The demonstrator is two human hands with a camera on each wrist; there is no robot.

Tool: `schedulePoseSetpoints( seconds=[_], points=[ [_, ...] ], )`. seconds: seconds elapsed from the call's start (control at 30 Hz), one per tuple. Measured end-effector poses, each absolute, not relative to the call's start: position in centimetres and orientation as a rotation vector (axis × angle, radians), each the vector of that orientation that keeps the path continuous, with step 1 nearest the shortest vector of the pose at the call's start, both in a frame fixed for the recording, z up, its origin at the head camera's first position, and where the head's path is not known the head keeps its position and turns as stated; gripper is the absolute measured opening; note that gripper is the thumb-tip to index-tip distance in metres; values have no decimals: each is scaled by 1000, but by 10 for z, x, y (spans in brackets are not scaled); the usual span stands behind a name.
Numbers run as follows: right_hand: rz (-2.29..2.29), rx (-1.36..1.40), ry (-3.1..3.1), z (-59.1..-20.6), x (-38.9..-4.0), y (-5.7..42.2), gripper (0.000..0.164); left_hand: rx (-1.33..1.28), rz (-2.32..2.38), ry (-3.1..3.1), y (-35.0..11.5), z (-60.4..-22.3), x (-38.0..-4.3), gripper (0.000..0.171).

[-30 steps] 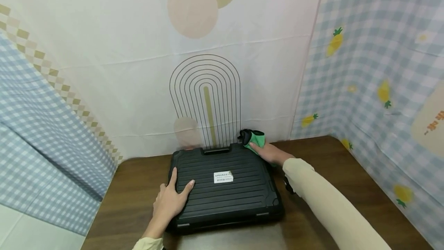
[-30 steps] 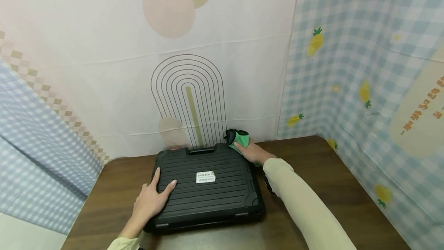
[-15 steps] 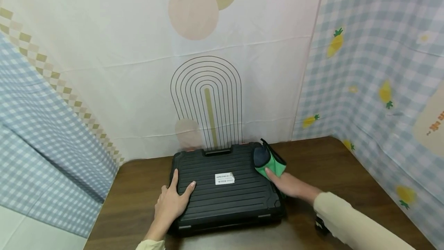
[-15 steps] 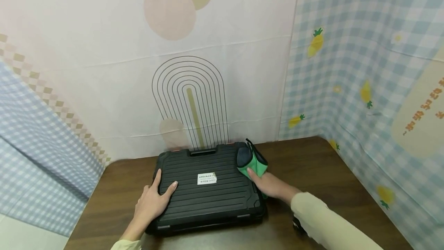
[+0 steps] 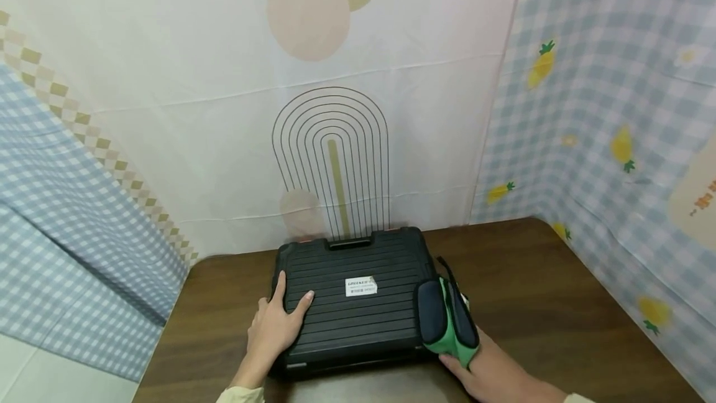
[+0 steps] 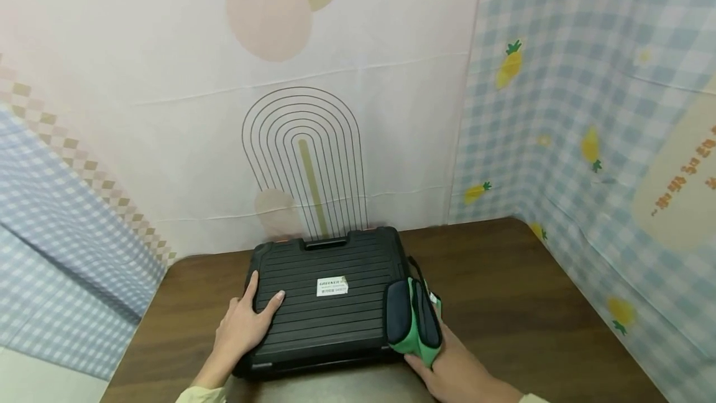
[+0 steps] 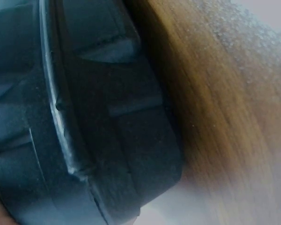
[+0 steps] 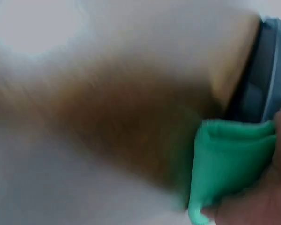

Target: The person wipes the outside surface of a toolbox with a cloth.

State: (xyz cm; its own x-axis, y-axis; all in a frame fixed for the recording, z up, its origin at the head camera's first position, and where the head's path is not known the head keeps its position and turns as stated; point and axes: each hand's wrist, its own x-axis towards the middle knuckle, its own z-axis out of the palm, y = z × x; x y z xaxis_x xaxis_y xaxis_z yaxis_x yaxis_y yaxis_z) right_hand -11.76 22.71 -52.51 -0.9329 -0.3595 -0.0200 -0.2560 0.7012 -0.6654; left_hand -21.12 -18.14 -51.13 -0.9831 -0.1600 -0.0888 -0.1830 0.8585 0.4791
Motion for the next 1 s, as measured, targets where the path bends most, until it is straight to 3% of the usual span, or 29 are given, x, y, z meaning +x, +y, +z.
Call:
schedulePoseSetpoints(
  seconds=[0.17, 0.37, 0.5, 0.7, 1.0],
  points=[
    [-687, -513, 3086, -533, -107, 222, 113, -269, 769, 2988, -181, -511, -211, 109],
    [-256, -814, 3259, -533, -108, 230, 122, -279, 773, 2987, -180, -509, -210, 107],
    [-277, -1024, 3210, -531, -111, 238, 112, -274, 775, 2985, -180, -510, -210, 107],
    [-293, -1224, 3128, -531, -116, 242, 78, -265, 758, 2974, -179, -513, -211, 109],
    [-259, -1377, 3166, -534, -129, 226, 65, -248, 741, 2980, -181, -511, -210, 105]
  ],
)
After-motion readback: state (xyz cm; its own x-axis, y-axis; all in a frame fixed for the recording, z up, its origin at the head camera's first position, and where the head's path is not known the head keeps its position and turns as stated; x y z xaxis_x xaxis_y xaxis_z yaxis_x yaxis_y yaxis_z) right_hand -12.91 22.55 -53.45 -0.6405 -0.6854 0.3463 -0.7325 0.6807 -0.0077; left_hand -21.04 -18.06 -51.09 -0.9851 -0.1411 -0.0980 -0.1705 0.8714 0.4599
